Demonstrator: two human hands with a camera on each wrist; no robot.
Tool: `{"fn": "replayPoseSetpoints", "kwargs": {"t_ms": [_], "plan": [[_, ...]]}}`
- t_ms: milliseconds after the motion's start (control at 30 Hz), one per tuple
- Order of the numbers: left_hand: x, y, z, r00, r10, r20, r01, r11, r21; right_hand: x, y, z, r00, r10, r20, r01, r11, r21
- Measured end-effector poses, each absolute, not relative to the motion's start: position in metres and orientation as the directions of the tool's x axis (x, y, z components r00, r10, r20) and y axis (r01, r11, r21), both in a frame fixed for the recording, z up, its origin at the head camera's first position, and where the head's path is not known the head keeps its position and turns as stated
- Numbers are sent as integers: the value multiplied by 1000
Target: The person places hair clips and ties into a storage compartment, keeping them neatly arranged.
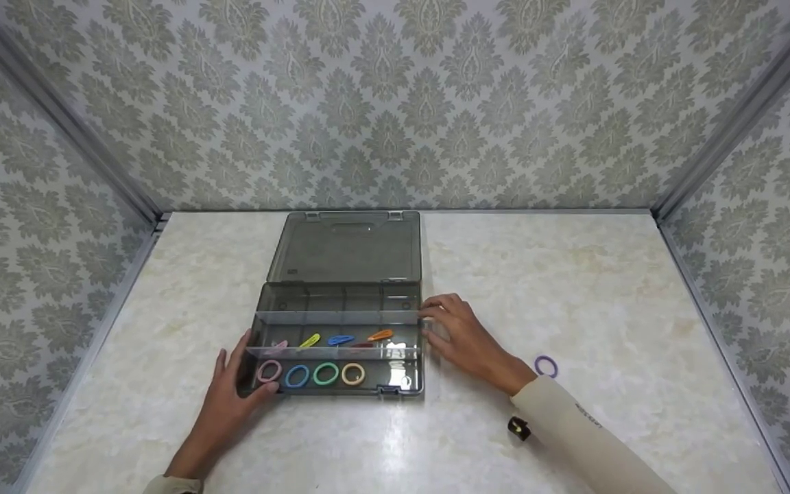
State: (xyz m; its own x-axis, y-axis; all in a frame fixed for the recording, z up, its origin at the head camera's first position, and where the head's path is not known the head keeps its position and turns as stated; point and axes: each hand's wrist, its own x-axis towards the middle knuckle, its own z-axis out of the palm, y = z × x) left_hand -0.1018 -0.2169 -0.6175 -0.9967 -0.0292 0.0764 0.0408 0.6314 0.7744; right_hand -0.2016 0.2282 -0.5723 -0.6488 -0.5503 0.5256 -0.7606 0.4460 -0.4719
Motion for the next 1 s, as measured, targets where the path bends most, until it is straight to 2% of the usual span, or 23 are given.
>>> {"fn": "replayPoseSetpoints", "kwargs": {"t_ms": [233, 367, 600, 1000], "plan": [[-103, -217, -617, -996, -24, 86, 50, 646, 762, -198, 247, -574, -655, -500, 566, -755, 418, -504], [-102, -217, -615, -998, -24, 60, 30, 645, 764, -192, 263, -574, -702, -445, 555, -712, 444, -545], [-99, -216, -613, -998, -51, 22, -16, 645, 764, -180, 291, -575, -814, -346, 466, -580, 513, -633], [-100, -215, -617, -998, -56, 15, -25, 648, 761, -164, 332, -580, -880, -234, 414, -469, 570, -674]]}}
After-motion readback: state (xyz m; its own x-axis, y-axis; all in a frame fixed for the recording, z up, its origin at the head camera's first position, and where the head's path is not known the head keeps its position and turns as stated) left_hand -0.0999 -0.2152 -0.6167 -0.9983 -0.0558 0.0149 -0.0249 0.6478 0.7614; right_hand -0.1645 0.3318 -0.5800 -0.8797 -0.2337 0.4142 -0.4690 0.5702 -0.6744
